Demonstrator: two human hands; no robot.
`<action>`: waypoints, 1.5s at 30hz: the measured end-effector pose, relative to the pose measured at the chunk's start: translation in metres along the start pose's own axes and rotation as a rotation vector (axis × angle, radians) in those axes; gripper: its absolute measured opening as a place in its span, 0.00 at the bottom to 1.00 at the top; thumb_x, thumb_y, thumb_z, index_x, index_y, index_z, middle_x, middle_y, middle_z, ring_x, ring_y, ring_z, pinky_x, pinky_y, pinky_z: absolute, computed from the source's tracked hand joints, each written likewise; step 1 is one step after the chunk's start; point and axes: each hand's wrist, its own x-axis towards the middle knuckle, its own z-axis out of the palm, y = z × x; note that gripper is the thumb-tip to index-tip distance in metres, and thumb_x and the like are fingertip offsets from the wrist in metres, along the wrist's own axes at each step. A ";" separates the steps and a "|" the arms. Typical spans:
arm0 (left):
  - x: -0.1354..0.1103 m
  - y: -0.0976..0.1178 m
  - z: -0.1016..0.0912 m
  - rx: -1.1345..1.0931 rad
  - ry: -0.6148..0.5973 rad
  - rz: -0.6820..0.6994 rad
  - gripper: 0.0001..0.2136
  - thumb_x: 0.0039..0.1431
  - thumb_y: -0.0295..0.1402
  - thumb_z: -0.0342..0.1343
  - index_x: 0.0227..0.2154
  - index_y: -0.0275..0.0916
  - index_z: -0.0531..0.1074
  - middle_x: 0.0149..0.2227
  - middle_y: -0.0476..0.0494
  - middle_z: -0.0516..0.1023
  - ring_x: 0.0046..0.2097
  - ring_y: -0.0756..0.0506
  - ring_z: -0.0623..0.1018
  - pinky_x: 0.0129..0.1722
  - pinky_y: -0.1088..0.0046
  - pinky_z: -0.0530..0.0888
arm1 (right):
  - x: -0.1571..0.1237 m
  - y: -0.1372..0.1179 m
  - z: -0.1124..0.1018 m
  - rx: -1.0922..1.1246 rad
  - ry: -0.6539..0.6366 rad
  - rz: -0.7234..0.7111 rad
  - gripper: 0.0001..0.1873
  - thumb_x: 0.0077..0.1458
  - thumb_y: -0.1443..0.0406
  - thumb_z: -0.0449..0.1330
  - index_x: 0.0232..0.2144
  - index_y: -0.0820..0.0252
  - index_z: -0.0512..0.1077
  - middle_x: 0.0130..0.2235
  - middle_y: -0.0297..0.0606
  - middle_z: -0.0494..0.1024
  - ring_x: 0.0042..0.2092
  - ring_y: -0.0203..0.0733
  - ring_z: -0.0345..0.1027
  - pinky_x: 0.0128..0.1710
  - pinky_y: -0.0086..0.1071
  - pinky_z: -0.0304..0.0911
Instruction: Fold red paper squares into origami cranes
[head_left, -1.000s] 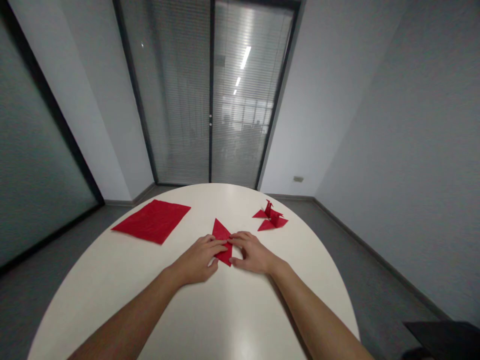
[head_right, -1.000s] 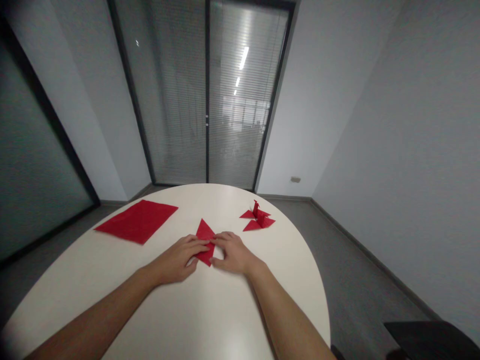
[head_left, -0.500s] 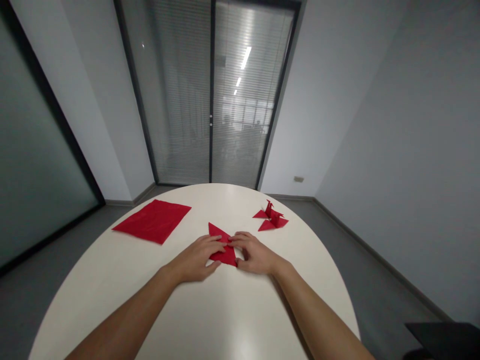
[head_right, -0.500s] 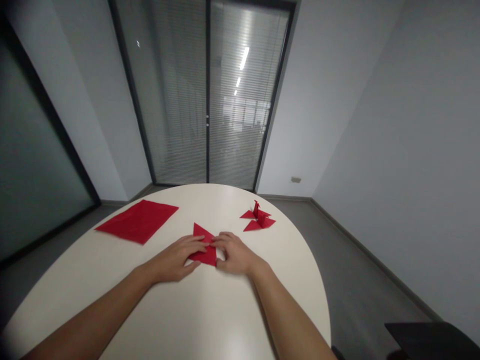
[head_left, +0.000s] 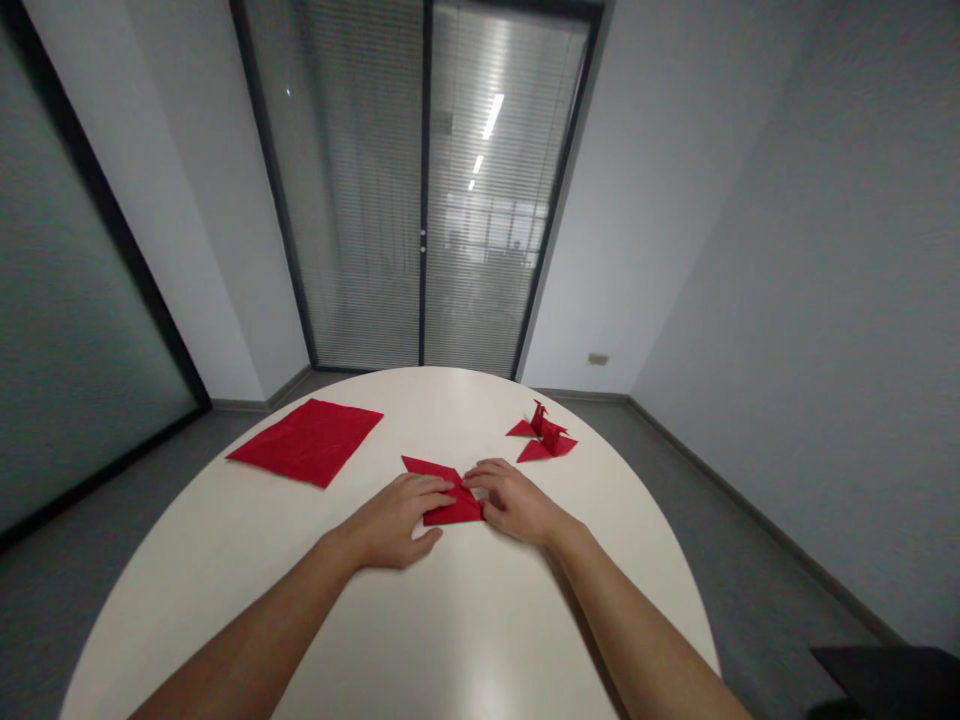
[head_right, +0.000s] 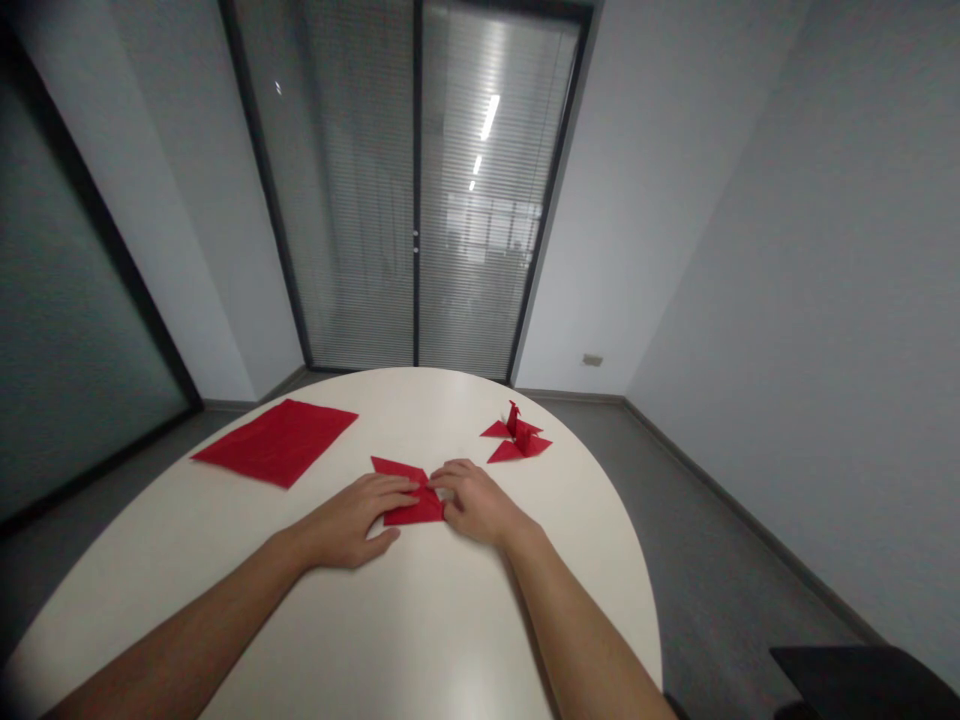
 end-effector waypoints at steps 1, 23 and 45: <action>0.000 0.000 0.000 0.003 -0.003 -0.006 0.25 0.59 0.31 0.58 0.61 0.41 0.70 0.63 0.38 0.72 0.64 0.36 0.70 0.65 0.51 0.66 | 0.000 -0.001 -0.001 0.002 -0.001 -0.011 0.29 0.49 0.77 0.56 0.52 0.58 0.77 0.53 0.42 0.79 0.58 0.49 0.67 0.62 0.46 0.61; 0.001 0.000 0.000 -0.020 0.005 -0.023 0.23 0.65 0.32 0.54 0.62 0.42 0.69 0.62 0.39 0.73 0.64 0.37 0.71 0.65 0.51 0.66 | 0.004 -0.018 -0.007 -0.026 -0.085 0.018 0.12 0.55 0.63 0.67 0.44 0.56 0.81 0.40 0.40 0.82 0.47 0.47 0.73 0.49 0.37 0.67; 0.012 -0.009 0.018 -0.084 0.177 -0.215 0.14 0.71 0.34 0.47 0.50 0.40 0.76 0.51 0.41 0.82 0.52 0.41 0.80 0.55 0.61 0.74 | 0.003 -0.013 -0.003 -0.037 -0.030 0.171 0.06 0.61 0.67 0.59 0.35 0.60 0.77 0.35 0.38 0.78 0.38 0.41 0.70 0.40 0.32 0.63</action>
